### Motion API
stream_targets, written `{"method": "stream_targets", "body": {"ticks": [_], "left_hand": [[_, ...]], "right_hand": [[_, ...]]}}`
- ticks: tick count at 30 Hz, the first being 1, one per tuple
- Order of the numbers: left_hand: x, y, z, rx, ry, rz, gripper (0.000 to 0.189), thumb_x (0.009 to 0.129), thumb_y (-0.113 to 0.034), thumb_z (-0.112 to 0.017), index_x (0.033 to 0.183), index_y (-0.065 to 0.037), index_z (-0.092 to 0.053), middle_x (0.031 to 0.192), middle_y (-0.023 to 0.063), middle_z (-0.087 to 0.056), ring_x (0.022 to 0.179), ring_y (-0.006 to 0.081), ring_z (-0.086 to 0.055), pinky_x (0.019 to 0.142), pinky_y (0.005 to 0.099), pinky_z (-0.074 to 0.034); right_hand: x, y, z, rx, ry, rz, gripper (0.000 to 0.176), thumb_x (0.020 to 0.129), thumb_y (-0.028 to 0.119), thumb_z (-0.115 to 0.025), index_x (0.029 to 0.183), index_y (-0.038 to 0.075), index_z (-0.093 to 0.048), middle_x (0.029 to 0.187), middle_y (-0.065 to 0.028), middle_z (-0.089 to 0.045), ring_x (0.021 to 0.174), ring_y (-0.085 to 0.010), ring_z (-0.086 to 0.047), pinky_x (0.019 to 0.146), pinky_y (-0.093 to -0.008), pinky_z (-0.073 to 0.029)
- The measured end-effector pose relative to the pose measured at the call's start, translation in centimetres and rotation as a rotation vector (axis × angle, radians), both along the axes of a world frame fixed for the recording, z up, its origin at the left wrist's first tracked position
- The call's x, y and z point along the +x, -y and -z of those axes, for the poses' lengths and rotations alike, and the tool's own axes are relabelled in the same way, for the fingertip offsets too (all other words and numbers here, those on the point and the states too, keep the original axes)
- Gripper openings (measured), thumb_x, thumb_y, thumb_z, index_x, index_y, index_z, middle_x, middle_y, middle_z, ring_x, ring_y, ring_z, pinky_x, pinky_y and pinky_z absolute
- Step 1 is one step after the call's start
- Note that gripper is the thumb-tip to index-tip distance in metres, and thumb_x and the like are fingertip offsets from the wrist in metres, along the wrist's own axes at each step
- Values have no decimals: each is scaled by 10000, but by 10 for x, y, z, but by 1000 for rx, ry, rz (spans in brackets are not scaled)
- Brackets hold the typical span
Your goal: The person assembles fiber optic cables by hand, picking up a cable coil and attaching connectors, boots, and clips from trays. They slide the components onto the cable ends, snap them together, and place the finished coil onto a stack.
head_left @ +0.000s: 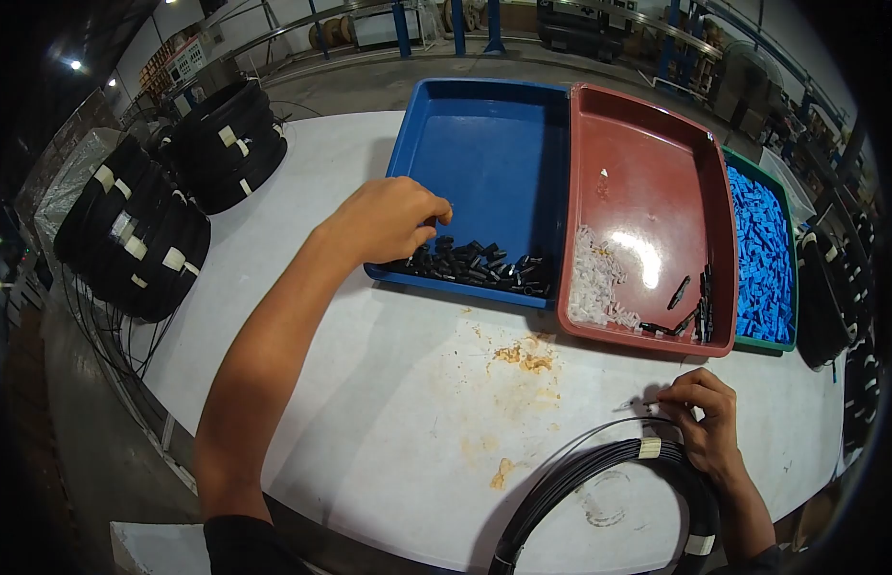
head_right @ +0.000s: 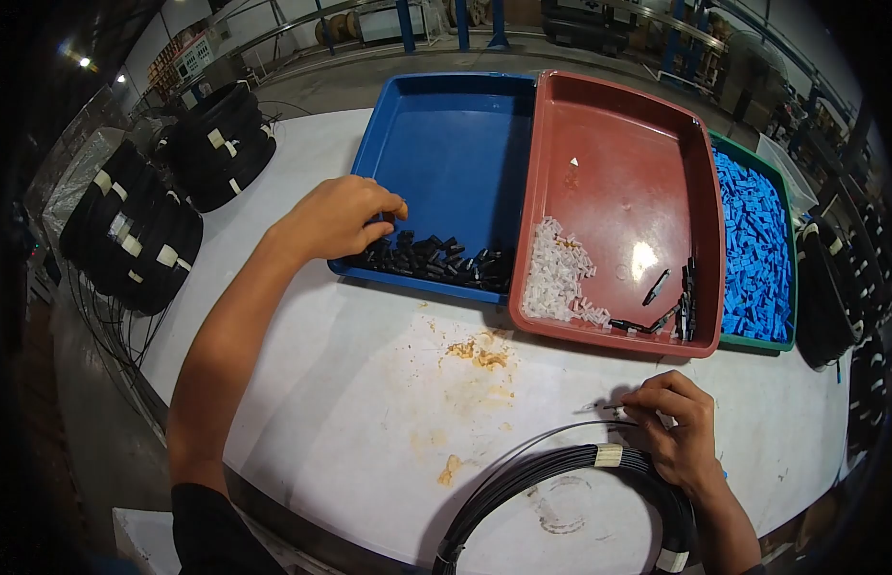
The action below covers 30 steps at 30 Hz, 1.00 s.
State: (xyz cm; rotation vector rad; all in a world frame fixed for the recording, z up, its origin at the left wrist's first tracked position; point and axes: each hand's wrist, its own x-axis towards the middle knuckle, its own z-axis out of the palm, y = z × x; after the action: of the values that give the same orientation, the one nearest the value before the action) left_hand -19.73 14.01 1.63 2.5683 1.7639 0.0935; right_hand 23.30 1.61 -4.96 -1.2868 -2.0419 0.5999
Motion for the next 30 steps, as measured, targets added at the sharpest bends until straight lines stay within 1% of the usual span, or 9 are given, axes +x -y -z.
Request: {"method": "stream_targets", "body": {"ticks": [7, 15, 17, 19, 20, 23, 27, 29, 30], "left_hand": [[4, -9, 23, 96, -45, 124, 183, 888, -100, -712, 1059, -61, -761, 1052, 102, -750, 1038, 265, -679, 931, 402, -532], [3, -13, 34, 122, 160, 109, 187, 811, -34, -657, 975, 21, -729, 963, 174, -715, 926, 337, -675, 870, 413, -540], [2, -12, 31, 106, 155, 126, 182, 819, -34, -665, 981, 28, -721, 962, 176, -712, 924, 338, -677, 853, 418, -544], [-2, -11, 27, 79, 259, 67, 142, 858, -45, -666, 971, 28, -708, 944, 155, -711, 906, 286, -681, 839, 384, -543], [-2, -8, 22, 87, 248, 88, 142, 858, -45, -666, 971, 28, -708, 944, 155, -711, 906, 286, -681, 839, 384, -543], [16, 5, 7, 50, 432, 29, 115, 898, -43, -654, 992, 20, -680, 944, 116, -708, 878, 212, -671, 821, 347, -539], [54, 25, -6, 38, 525, -72, 115, 921, 2, -639, 1036, -6, -641, 1000, 77, -705, 871, 158, -662, 822, 331, -547], [74, 29, 5, -60, 986, 58, 104, 945, -7, -626, 1048, 6, -628, 1022, 102, -704, 888, 157, -675, 845, 309, -561], [87, 35, 9, -64, 1031, 85, 114, 960, -18, -621, 1068, 18, -618, 1024, 122, -702, 885, 152, -685, 841, 297, -576]], "right_hand": [[-1, -1, -2, 6, -5, -10, 172, 778, -61, -750, 933, 9, -773, 843, -104, -663, 762, -219, -659, 685, -327, -517], [-1, -13, -16, 12, 45, -51, 141, 798, -10, -763, 937, 10, -771, 839, -97, -674, 721, -201, -631, 669, -306, -503], [3, -26, -2, -78, -265, 13, 116, 851, 53, -766, 957, 6, -759, 808, -50, -673, 702, -115, -587, 644, -275, -467], [1, -36, 5, -221, -502, 74, 122, 865, 63, -764, 970, 3, -753, 805, -43, -669, 719, -93, -589, 656, -259, -471], [3, -39, 10, -143, -467, 91, 118, 865, 52, -761, 970, 1, -749, 815, -51, -673, 731, -93, -598, 669, -250, -478], [0, -30, 13, 146, -450, 105, 83, 868, 20, -743, 940, -11, -715, 825, -78, -668, 697, -121, -598, 633, -270, -468], [14, -21, 11, 258, -332, 82, 78, 839, 24, -741, 911, 15, -714, 788, -93, -622, 652, -194, -580, 598, -319, -457], [20, -27, 20, 266, -328, 72, 81, 840, 45, -739, 915, 20, -720, 798, -102, -629, 662, -228, -595, 608, -344, -467], [23, -29, 21, 263, -333, 87, 81, 840, 45, -739, 915, 20, -720, 798, -102, -629, 662, -228, -595, 608, -344, -467]]}}
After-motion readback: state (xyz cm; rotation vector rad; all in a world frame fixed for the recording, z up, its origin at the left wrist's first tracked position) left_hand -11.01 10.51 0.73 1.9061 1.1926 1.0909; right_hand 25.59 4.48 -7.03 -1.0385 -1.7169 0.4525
